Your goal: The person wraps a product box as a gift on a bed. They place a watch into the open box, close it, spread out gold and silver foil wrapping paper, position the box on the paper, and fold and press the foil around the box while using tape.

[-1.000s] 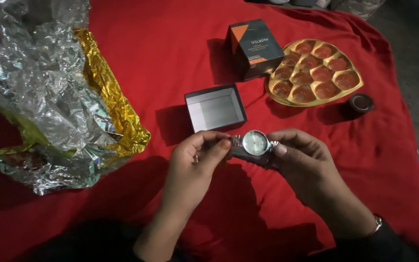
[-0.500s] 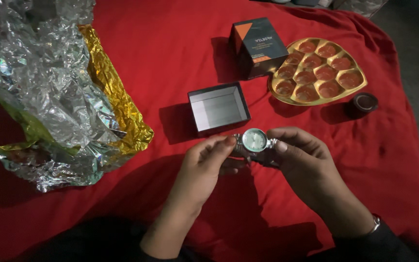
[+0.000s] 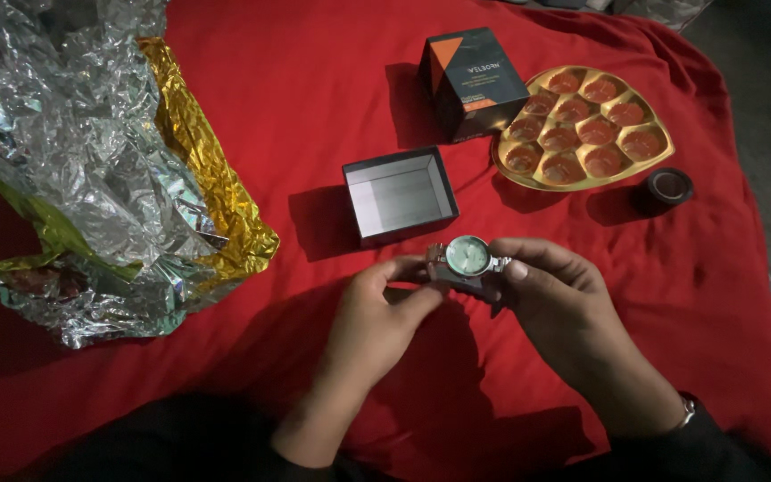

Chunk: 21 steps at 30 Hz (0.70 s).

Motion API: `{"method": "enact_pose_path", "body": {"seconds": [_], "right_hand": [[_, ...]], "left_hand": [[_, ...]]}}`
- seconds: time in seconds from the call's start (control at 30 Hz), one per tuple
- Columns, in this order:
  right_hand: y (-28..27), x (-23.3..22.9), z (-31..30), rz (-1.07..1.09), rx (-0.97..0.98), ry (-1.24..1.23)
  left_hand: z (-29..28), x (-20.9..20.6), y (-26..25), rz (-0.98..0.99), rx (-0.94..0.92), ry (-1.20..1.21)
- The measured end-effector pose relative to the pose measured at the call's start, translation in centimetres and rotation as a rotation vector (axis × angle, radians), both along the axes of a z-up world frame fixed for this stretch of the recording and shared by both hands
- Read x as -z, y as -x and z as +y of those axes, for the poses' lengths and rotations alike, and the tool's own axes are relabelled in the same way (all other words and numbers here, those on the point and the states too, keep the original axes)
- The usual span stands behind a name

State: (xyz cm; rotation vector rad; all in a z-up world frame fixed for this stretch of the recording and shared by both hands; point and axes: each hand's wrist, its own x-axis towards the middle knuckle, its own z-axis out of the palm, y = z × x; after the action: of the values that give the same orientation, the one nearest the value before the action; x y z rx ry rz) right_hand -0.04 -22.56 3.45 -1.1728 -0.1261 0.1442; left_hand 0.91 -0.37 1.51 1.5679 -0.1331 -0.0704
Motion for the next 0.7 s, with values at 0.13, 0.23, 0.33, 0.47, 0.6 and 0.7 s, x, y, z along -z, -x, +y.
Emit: {"method": "enact_pose_path", "body": {"seconds": [0.13, 0.23, 0.33, 0.47, 0.6, 0.7], "right_hand": [[0.0, 0.2, -0.1, 0.046, 0.034, 0.012], [-0.1, 0.3, -0.1, 0.028, 0.021, -0.023], [-0.1, 0.3, -0.1, 0.042, 0.021, -0.024], [-0.2, 0.2, 0.2, 0.064, 0.053, 0.041], [-0.2, -0.2, 0.6, 0.051, 0.071, 0.146], [-0.1, -0.5, 0.8, 0.053, 0.100, 0.258]], "left_hand": [[-0.5, 0.3, -0.1, 0.116, 0.000, 0.120], [-0.7, 0.4, -0.2, 0.204, 0.027, 0.322], [-0.8, 0.4, -0.2, 0.318, 0.036, 0.458], [-0.7, -0.1, -0.1, 0.361, 0.047, 0.516], [-0.4, -1.1, 0.0, 0.372, 0.038, 0.471], [-0.2, -1.5, 0.0, 0.390, 0.042, 0.424]]}}
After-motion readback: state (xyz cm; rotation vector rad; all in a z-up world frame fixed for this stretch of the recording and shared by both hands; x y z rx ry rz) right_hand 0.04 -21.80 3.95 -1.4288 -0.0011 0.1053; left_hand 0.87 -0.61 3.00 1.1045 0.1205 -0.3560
